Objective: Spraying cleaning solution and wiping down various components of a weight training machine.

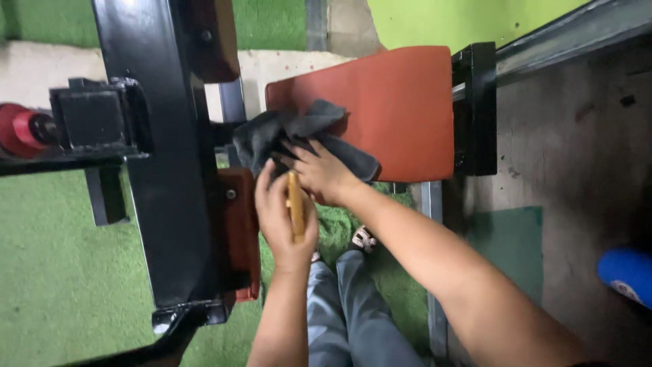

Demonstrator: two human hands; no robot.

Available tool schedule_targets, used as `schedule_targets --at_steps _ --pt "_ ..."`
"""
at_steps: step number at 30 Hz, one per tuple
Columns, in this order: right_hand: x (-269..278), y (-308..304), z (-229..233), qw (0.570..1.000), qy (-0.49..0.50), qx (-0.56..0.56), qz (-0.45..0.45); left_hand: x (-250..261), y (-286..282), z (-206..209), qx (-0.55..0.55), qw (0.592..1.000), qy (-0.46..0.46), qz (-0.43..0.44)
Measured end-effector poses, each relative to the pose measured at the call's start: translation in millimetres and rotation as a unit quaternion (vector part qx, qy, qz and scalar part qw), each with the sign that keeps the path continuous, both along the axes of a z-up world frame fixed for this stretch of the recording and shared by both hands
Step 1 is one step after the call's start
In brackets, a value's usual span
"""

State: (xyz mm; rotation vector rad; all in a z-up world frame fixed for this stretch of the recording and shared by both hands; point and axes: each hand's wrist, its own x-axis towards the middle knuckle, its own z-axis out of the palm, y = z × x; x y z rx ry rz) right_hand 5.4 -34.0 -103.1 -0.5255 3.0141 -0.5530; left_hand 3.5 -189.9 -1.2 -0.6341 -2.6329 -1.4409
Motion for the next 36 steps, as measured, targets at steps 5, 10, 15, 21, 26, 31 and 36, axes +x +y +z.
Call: schedule_targets --at_steps 5,10,15,21,26,31,36 --pt "28 59 10 0.993 -0.043 -0.106 0.025 -3 6 -1 -0.024 0.999 -0.028 0.017" --pt "85 191 -12 0.927 -0.009 -0.030 -0.373 -16 17 8 0.068 0.993 -0.095 0.017" --pt "44 227 -53 0.889 0.094 -0.054 -0.446 -29 33 -27 0.076 0.996 -0.042 -0.014" --pt "-86 75 -3 0.972 0.022 -0.005 -0.234 -32 48 -63 0.067 0.962 -0.263 0.018" --pt "-141 53 11 0.991 0.092 0.039 -0.089 -28 40 -90 0.113 0.968 -0.223 -0.033" --pt "-152 122 -5 0.957 -0.109 -0.035 -0.267 -26 39 -110 0.086 0.975 -0.203 -0.018" --pt "-116 220 45 0.888 -0.230 -0.036 -0.397 -30 38 -99 0.115 0.954 -0.276 -0.015"
